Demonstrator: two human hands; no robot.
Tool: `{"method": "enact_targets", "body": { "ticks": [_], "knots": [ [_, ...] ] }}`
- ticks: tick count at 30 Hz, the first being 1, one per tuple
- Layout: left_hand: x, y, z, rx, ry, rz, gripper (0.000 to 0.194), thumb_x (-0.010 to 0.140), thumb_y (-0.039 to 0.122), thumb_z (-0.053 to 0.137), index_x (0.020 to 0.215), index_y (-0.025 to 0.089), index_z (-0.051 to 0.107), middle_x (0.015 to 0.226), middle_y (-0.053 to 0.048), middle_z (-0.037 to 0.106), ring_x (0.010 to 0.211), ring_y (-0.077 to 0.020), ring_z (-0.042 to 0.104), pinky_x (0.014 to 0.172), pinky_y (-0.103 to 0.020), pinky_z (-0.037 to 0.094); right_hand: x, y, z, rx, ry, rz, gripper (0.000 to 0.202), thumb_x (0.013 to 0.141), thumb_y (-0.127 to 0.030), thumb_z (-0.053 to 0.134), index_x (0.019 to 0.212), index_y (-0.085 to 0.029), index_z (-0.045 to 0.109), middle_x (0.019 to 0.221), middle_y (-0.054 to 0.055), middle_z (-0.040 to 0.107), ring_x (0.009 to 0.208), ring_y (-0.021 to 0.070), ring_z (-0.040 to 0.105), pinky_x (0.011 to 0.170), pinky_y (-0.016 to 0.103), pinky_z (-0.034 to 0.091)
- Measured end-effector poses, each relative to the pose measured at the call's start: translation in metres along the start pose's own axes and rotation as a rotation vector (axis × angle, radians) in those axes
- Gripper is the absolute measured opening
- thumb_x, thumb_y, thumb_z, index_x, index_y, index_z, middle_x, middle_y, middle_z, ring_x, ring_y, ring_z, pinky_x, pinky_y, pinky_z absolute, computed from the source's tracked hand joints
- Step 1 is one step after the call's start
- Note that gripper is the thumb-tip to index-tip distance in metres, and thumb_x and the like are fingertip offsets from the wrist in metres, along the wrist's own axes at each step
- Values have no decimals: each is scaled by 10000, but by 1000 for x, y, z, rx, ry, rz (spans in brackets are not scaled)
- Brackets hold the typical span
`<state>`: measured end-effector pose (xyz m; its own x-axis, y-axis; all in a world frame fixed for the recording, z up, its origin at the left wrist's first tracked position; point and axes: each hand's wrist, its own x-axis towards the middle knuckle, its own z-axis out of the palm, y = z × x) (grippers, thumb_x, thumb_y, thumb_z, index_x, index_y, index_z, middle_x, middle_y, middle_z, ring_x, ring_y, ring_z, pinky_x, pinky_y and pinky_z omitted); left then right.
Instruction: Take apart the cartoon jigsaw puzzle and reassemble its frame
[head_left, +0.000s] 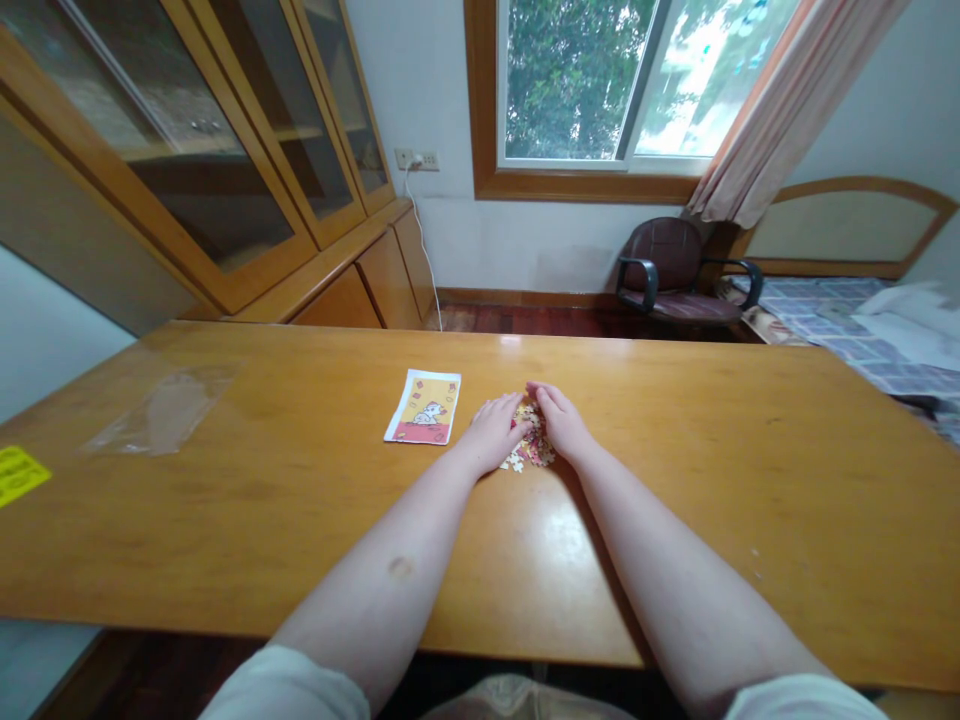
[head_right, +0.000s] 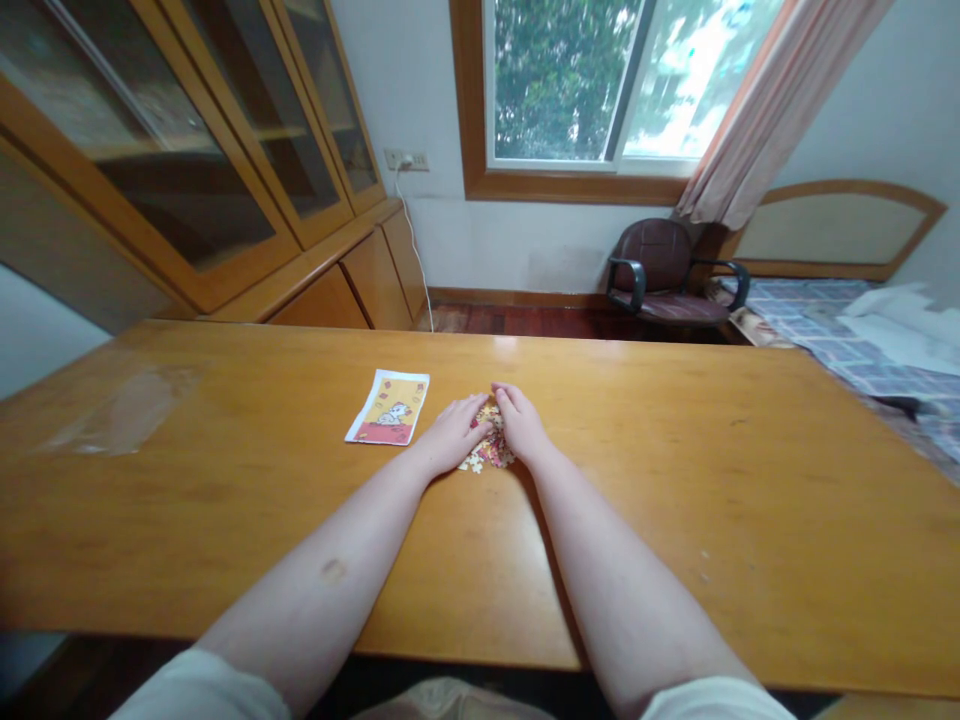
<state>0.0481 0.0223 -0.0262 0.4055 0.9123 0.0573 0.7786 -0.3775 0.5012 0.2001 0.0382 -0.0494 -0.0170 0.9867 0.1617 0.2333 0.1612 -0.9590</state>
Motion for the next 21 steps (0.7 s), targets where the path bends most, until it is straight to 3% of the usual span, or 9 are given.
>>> {"method": "enact_targets", "body": {
  "ticks": [3,6,10,13,15,17,21],
  "knots": [
    [-2,-5,-14,-116,22,28,543,923,403,441,1405,155,411,1432,-135,472,1329,-240,431,1113,-399,338,6,2,-14,-29,73,18,400,897,-431,398,1109,-192,638,1177,101,660,1100,223,603,1008,433,431],
    [-8,-10,-28,-169,-13,51,631,880,460,508,1432,183,380,1444,-121,460,1320,-235,443,1105,-374,354,8,1,-27,-143,34,53,345,859,-337,472,1115,-179,641,1186,110,658,1117,227,594,1045,446,396],
    [-17,-15,-37,-33,-192,130,1075,642,532,735,1508,183,203,1571,-127,212,1453,-280,168,1192,-425,149,4,-4,-39,-149,-249,65,466,864,-339,507,1300,-179,543,1348,127,558,1227,222,531,1081,439,363],
    [-20,-20,-33,59,-259,113,1233,566,560,761,1521,144,102,1586,-168,64,1464,-303,42,1189,-458,97,-2,-12,-47,-293,-480,-17,823,736,-460,685,1445,-178,377,1499,161,359,1373,280,357,1134,486,265],
    [-19,-23,-27,97,-267,81,1259,552,570,760,1518,124,87,1577,-204,37,1460,-319,31,1178,-473,120,-7,-16,-48,-496,-589,-70,1101,568,-517,801,1479,-143,308,1533,210,248,1428,343,204,1153,548,152],
    [-17,-24,-22,127,-262,102,1228,575,576,746,1517,133,94,1576,-204,57,1461,-312,46,1176,-470,121,-10,-18,-47,-673,-640,-100,1234,482,-559,828,1491,-118,273,1538,246,182,1437,379,109,1143,591,83],
    [-12,-23,-16,174,-223,101,960,762,551,620,1506,135,179,1567,-175,177,1460,-269,118,1184,-441,111,-13,-14,-41,-804,-619,-127,1226,528,-616,789,1508,-138,230,1543,241,173,1440,370,97,1137,591,110]
  ]
}}
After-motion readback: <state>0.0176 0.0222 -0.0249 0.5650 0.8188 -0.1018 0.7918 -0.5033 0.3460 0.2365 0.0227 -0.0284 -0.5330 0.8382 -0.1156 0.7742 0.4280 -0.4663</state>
